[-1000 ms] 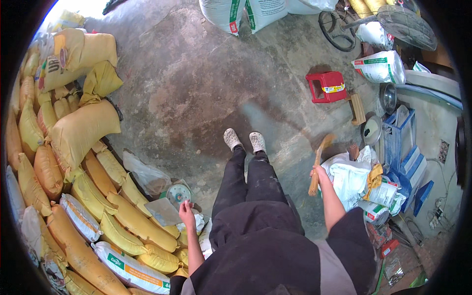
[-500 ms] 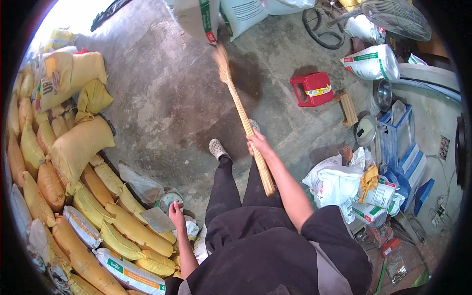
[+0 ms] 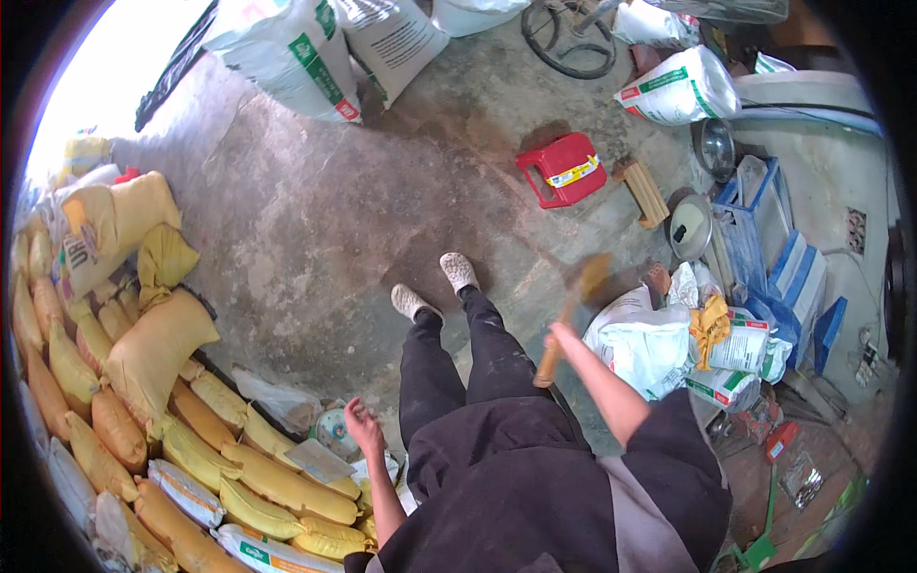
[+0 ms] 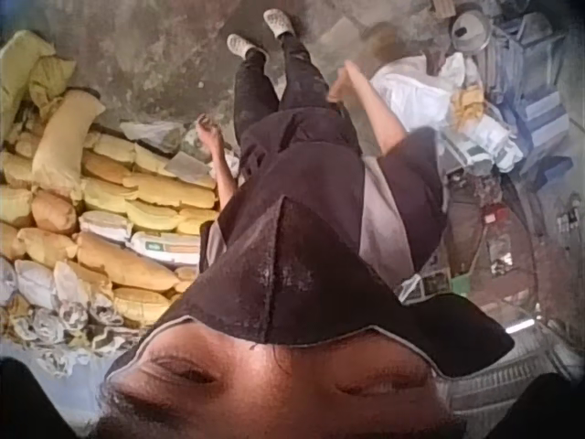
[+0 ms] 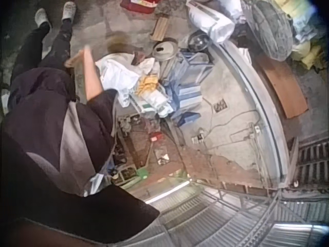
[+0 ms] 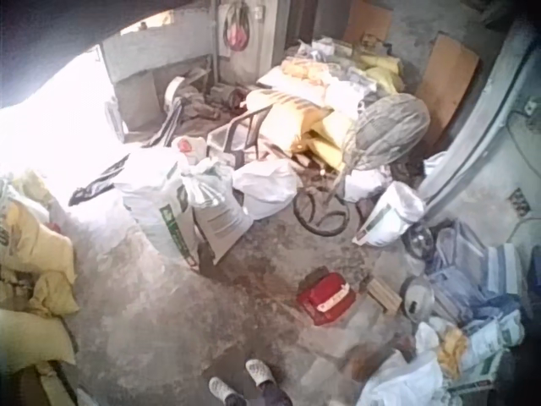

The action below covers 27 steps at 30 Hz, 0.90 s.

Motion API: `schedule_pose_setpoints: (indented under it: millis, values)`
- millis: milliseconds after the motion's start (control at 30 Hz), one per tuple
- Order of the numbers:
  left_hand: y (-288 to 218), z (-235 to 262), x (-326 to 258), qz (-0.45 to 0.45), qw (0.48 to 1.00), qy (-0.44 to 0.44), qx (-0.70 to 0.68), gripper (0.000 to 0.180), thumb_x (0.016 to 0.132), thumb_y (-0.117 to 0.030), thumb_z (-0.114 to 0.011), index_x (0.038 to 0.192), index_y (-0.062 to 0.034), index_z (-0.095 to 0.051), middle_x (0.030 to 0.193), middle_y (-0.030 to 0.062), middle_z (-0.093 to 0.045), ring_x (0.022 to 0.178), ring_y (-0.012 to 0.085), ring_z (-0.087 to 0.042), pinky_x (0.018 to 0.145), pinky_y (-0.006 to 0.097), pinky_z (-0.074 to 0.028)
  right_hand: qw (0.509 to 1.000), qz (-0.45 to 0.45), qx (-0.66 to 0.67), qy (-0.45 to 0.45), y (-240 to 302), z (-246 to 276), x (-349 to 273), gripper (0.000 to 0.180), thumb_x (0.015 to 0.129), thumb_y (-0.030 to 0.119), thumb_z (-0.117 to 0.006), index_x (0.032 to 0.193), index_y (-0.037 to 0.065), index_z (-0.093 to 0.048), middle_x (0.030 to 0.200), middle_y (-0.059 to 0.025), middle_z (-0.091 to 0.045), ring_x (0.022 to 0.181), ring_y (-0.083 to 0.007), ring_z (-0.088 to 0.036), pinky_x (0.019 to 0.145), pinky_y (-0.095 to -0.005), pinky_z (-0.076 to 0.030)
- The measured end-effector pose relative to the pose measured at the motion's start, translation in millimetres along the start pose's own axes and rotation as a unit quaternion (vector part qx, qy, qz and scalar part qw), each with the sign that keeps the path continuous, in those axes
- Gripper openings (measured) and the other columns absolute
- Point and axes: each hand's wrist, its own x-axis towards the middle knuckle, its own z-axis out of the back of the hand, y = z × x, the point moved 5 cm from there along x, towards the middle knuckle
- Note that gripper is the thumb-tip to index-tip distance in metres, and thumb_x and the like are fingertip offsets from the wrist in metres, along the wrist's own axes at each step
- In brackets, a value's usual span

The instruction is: The person is sweeping the floor in a rice mill using a broom.

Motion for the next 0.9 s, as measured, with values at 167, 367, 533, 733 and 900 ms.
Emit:
schedule_pose_setpoints:
  millis: [167,367,533,733,900]
  values:
    - [40.8,22.9,3.4,0.113,0.992,-0.032,-0.052,0.025,0.085,0.001,-0.045,0.109,-0.0075,-0.047,0.078,0.0064,-0.057,0.050,0.0088,-0.048,0.045,0.021,-0.038,0.969,0.102,0.023,0.225,105.7,-199.5,-129.0,0.031,0.078,0.009,-0.059,0.103,0.012,-0.041,0.054,-0.0062,-0.045,0.039,-0.0180,-0.048,0.032,-0.0353,-0.043]
    - [9.1,14.8,41.3,0.032,0.998,0.048,0.000,0.014,0.085,-0.015,-0.059,0.086,-0.0019,-0.053,0.059,0.0027,-0.054,0.048,0.0069,-0.047,0.045,0.021,-0.037,0.929,0.086,-0.004,0.360,219.0,-255.6,-210.7,0.066,0.082,0.016,-0.059,0.138,0.024,-0.024,0.061,-0.0057,-0.049,0.041,-0.0142,-0.046,0.034,-0.0294,-0.040]
    - [-24.2,40.5,69.7,0.042,0.992,-0.045,-0.107,0.024,0.088,-0.025,-0.057,0.079,-0.0033,-0.055,0.059,0.0011,-0.052,0.050,0.0066,-0.046,0.045,0.021,-0.037,0.936,0.134,0.078,0.315,287.9,-181.1,-255.6,0.024,0.082,0.013,-0.057,0.102,0.013,-0.044,0.058,-0.0025,-0.045,0.037,-0.0133,-0.045,0.032,-0.0277,-0.040]
    - [-20.7,55.2,40.0,0.081,0.984,-0.117,-0.108,0.028,0.090,-0.032,-0.051,0.087,-0.0048,-0.057,0.069,0.0026,-0.058,0.056,0.0083,-0.051,0.049,0.022,-0.039,0.946,0.311,-0.089,-0.012,388.9,-123.3,-110.5,0.025,0.081,0.013,-0.054,0.103,0.008,-0.044,0.058,-0.0052,-0.048,0.040,-0.0165,-0.048,0.032,-0.0293,-0.041]
    - [-25.4,20.2,14.6,0.127,0.980,-0.105,-0.109,0.030,0.090,-0.034,-0.050,0.089,-0.0051,-0.057,0.070,0.0030,-0.060,0.060,0.0097,-0.056,0.051,0.022,-0.038,0.977,0.200,-0.070,0.001,426.4,-147.1,-0.7,0.013,0.080,0.014,-0.051,0.087,0.003,-0.047,0.056,-0.0080,-0.050,0.040,-0.0225,-0.050,0.036,-0.0375,-0.044]
